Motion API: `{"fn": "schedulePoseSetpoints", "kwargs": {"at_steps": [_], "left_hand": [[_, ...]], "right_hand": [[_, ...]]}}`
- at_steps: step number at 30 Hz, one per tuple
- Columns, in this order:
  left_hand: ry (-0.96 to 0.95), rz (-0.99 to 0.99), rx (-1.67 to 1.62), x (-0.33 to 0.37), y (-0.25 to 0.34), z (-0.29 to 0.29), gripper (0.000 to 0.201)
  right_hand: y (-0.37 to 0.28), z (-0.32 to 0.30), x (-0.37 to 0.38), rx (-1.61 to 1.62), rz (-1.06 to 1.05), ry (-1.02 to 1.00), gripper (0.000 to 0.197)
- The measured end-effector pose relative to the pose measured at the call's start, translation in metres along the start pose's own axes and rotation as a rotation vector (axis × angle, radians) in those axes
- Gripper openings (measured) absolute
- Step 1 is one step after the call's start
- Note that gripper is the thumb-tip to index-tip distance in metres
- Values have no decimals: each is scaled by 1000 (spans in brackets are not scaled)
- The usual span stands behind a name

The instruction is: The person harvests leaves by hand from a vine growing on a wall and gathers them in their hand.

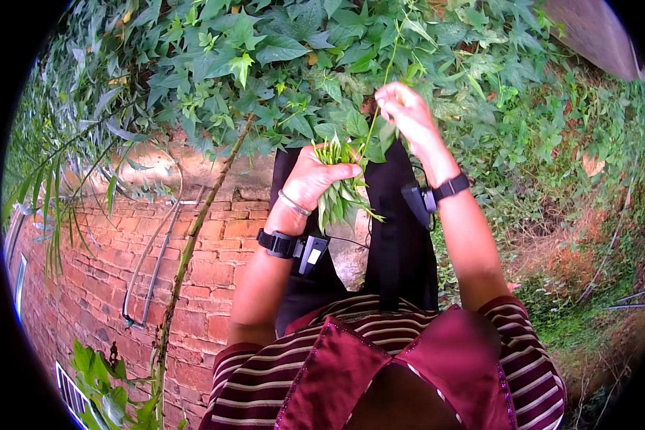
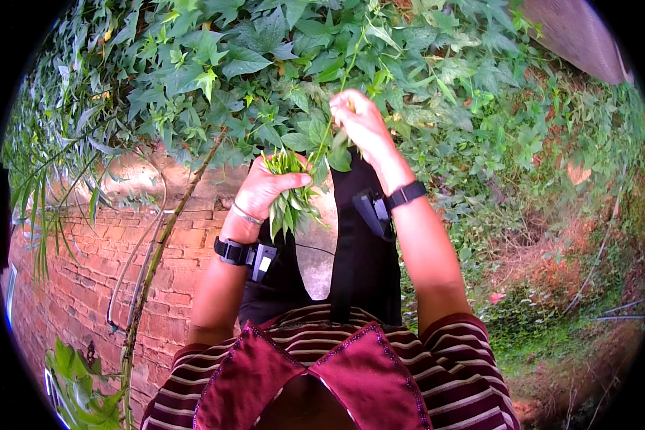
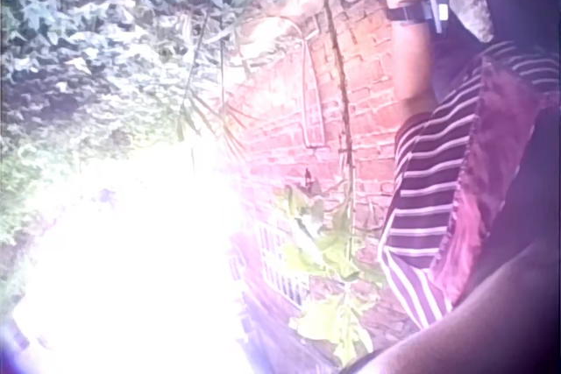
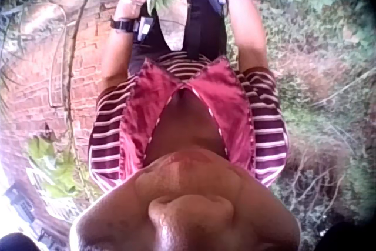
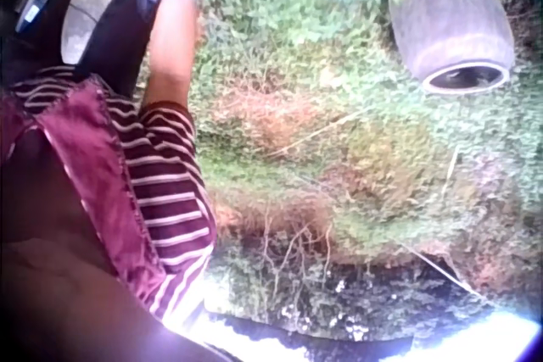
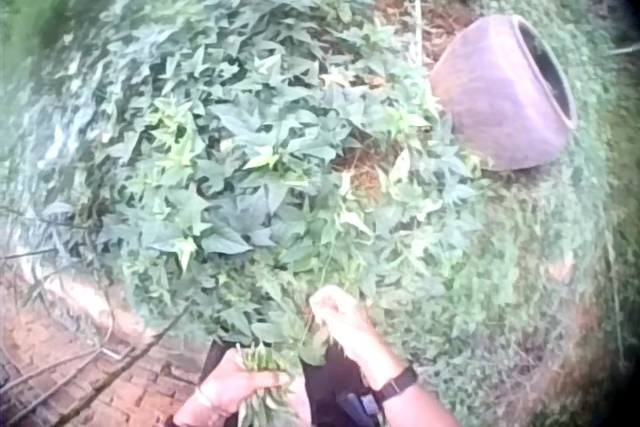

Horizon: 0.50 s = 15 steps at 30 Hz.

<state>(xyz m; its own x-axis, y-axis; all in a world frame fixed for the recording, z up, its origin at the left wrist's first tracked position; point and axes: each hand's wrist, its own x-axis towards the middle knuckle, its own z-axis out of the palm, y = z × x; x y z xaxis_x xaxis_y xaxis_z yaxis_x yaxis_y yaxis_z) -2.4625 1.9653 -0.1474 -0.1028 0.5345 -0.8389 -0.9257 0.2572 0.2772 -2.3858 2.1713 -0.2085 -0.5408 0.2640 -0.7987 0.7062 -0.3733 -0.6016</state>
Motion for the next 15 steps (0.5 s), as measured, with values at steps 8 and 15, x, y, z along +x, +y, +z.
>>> {"fn": "schedulePoseSetpoints", "kwargs": {"at_steps": [8, 15], "left_hand": [[15, 160, 118, 3, -24, -2, 33], [53, 103, 128, -5, -28, -10, 26]], "right_hand": [[16, 28, -58, -101, 179, -166, 28], [15, 27, -80, 272, 129, -327, 19]]}}
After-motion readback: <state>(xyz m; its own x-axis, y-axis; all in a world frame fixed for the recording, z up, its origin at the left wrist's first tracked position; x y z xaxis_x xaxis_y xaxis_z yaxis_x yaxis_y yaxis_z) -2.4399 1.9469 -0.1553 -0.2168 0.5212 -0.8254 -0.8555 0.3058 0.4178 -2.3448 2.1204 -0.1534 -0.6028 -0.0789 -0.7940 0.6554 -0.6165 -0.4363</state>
